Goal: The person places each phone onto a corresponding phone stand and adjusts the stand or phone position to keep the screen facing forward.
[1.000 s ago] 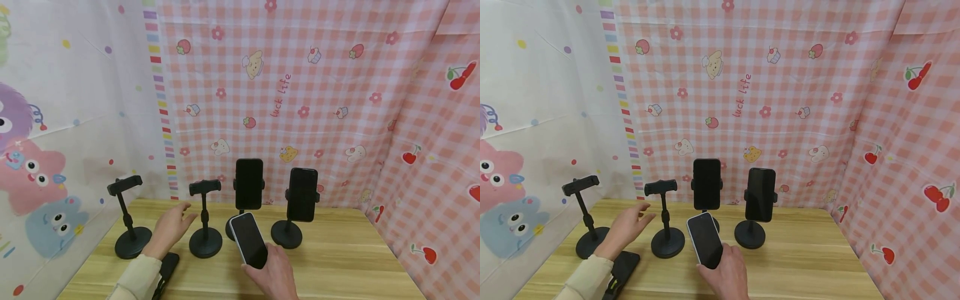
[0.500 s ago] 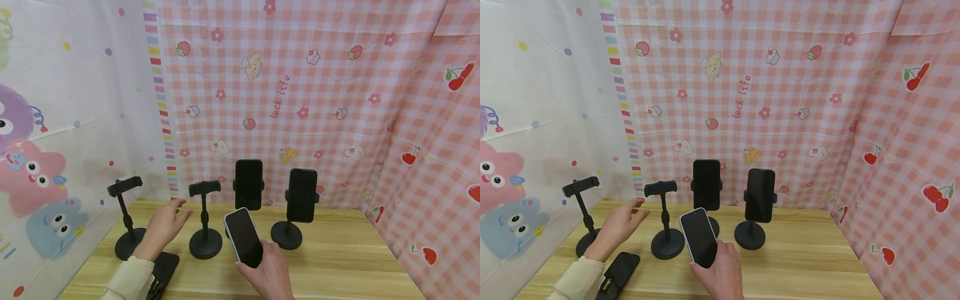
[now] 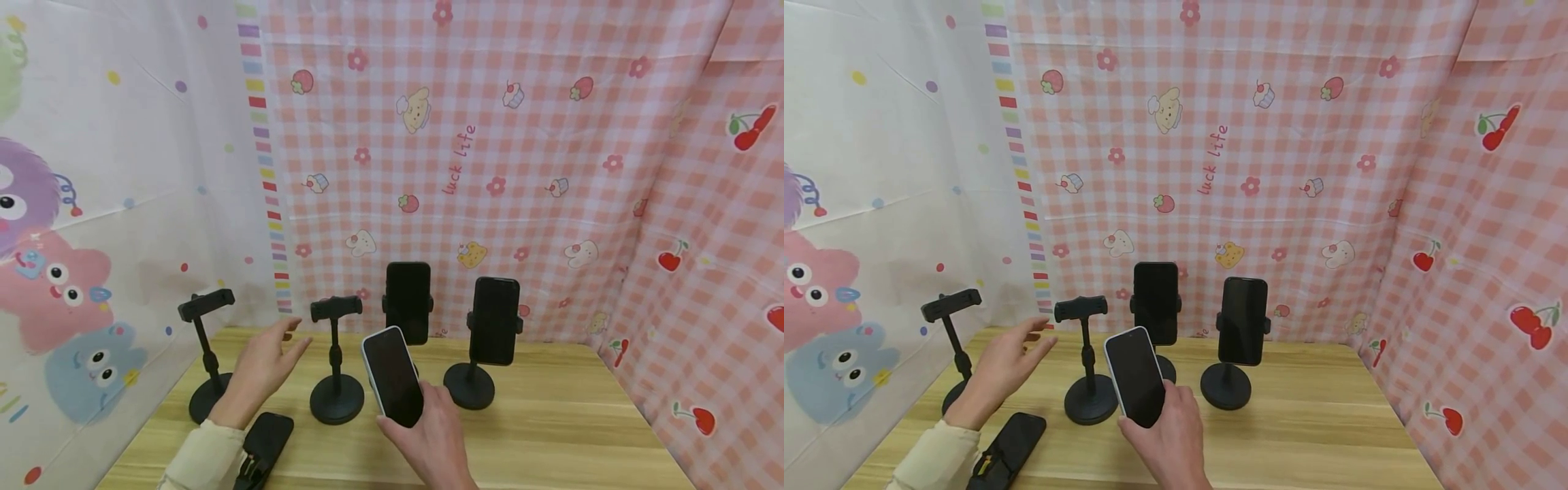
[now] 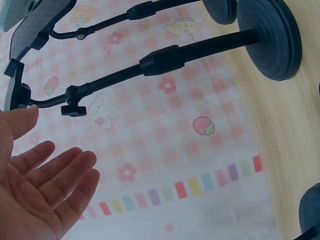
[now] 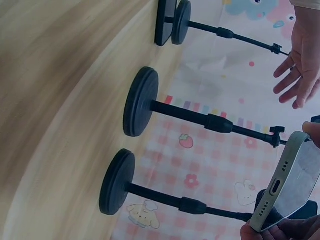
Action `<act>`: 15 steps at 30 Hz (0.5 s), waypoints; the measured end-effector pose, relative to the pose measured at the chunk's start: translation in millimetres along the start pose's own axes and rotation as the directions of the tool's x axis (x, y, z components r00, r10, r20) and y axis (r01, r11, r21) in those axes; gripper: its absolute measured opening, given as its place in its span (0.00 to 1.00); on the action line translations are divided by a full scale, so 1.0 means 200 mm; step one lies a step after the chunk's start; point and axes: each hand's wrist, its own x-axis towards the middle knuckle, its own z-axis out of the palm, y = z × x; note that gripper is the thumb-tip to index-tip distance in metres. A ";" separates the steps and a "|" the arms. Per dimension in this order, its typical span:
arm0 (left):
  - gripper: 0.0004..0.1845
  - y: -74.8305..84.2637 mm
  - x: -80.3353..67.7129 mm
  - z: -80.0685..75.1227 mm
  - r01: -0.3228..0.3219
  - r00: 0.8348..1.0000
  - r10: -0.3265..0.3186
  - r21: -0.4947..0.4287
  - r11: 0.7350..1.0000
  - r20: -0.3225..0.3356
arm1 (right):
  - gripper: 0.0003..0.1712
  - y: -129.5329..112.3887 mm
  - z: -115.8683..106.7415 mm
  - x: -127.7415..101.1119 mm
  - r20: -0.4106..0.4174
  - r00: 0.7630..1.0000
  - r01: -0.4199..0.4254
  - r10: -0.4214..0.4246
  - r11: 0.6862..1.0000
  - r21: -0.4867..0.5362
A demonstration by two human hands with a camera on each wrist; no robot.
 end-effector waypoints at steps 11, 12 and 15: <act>0.25 0.04 0.02 -0.03 -0.099 0.993 0.094 -0.059 0.993 -0.074 | 0.50 -0.05 0.02 0.00 -0.052 0.997 0.050 -0.050 0.999 -0.010; 0.26 0.04 0.02 -0.03 -0.118 0.990 0.113 -0.060 0.991 -0.085 | 0.50 -0.05 0.02 0.01 -0.050 0.998 0.049 -0.049 0.999 -0.005; 0.29 0.05 0.04 -0.03 -0.180 0.979 0.173 -0.054 0.982 -0.111 | 0.50 -0.06 0.01 0.01 -0.039 0.998 0.045 -0.045 0.999 0.002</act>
